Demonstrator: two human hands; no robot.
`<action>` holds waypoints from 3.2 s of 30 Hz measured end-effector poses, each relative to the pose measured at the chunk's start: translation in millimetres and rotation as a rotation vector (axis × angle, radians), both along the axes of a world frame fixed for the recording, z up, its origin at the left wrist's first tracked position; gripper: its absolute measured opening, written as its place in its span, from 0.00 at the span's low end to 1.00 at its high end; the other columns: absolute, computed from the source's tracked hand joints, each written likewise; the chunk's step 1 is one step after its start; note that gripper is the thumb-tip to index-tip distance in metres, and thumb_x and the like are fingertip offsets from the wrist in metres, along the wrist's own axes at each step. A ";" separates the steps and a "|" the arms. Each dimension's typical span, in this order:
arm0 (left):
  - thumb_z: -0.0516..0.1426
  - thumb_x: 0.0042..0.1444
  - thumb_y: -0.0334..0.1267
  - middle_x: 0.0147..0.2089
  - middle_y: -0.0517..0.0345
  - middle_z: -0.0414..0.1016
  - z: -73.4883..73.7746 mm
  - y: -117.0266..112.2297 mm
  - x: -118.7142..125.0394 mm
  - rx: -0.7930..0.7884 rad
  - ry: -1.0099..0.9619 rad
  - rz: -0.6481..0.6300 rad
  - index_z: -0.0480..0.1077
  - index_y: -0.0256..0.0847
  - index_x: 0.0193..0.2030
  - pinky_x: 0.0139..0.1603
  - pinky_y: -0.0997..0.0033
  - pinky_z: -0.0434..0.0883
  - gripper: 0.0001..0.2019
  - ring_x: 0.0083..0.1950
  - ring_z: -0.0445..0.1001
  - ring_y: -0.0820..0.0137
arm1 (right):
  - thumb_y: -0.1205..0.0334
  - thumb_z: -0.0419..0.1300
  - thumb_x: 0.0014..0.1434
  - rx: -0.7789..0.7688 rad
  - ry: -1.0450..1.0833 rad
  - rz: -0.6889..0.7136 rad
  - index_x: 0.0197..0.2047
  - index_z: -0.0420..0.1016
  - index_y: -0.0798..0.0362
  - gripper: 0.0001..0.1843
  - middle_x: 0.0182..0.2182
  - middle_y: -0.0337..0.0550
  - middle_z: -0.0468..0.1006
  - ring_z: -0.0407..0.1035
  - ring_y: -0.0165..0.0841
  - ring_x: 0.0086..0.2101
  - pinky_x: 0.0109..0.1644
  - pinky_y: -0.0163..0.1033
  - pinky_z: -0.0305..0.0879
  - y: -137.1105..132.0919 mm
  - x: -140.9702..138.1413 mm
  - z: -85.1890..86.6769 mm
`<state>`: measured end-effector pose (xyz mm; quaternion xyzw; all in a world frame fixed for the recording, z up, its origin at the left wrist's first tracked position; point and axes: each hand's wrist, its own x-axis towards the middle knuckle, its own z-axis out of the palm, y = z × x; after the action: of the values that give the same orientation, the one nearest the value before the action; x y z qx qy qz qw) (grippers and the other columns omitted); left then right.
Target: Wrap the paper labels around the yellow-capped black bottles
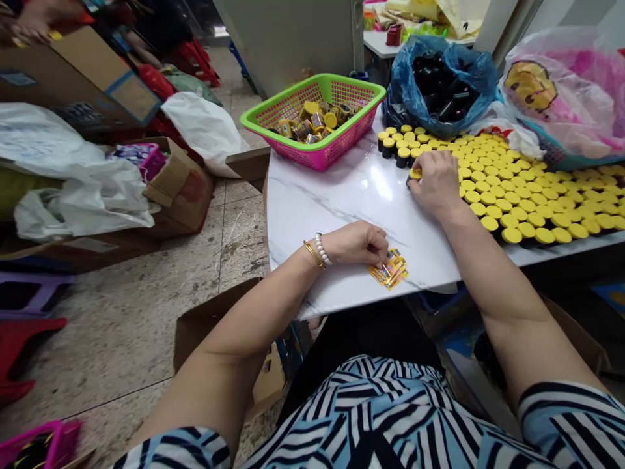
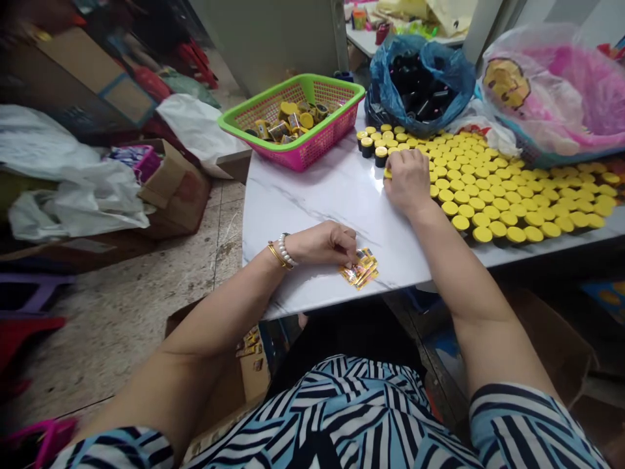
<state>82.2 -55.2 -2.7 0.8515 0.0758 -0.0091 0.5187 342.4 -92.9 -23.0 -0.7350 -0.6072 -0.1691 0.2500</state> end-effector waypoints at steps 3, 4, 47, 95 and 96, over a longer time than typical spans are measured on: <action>0.72 0.46 0.33 0.31 0.54 0.79 2.1 1.0 0.8 -0.035 0.002 0.055 0.84 0.43 0.29 0.36 0.74 0.71 0.03 0.32 0.75 0.72 | 0.64 0.59 0.61 -0.029 0.003 0.092 0.51 0.73 0.53 0.14 0.48 0.54 0.74 0.63 0.51 0.51 0.58 0.58 0.59 -2.9 -16.4 0.9; 0.71 0.47 0.34 0.32 0.53 0.80 2.7 1.4 1.1 -0.036 0.006 0.070 0.84 0.42 0.31 0.38 0.74 0.72 0.03 0.33 0.76 0.71 | 0.64 0.59 0.61 -0.048 0.005 0.114 0.50 0.74 0.53 0.14 0.47 0.54 0.74 0.63 0.51 0.50 0.57 0.57 0.60 -3.3 -19.9 0.2; 0.70 0.54 0.37 0.47 0.51 0.76 -18.1 30.1 -91.4 0.321 -0.191 0.447 0.85 0.46 0.39 0.59 0.59 0.70 0.06 0.51 0.73 0.64 | 0.58 0.63 0.60 -0.045 0.528 0.300 0.35 0.86 0.53 0.10 0.28 0.42 0.84 0.73 0.33 0.30 0.39 0.38 0.64 -5.7 -79.2 2.8; 0.71 0.49 0.47 0.33 0.54 0.79 -5.0 -0.6 -22.0 -0.286 -0.508 1.114 0.85 0.38 0.36 0.28 0.76 0.64 0.14 0.30 0.69 0.75 | 0.45 0.58 0.68 -0.062 0.898 0.602 0.34 0.79 0.50 0.20 0.30 0.42 0.79 0.71 0.34 0.32 0.38 0.40 0.67 -10.8 -114.5 3.2; 0.71 0.48 0.45 0.35 0.54 0.79 -6.0 1.1 -22.2 -0.249 -0.529 1.137 0.85 0.38 0.36 0.30 0.75 0.66 0.13 0.32 0.71 0.74 | 0.47 0.56 0.69 -0.068 0.845 0.605 0.33 0.78 0.50 0.19 0.30 0.42 0.79 0.71 0.34 0.32 0.39 0.40 0.67 -11.1 -114.8 3.1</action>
<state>60.0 -54.0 -8.6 0.5851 0.3834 0.4690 0.5390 227.7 -104.0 -19.9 -0.5384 -0.6437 0.2421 0.4870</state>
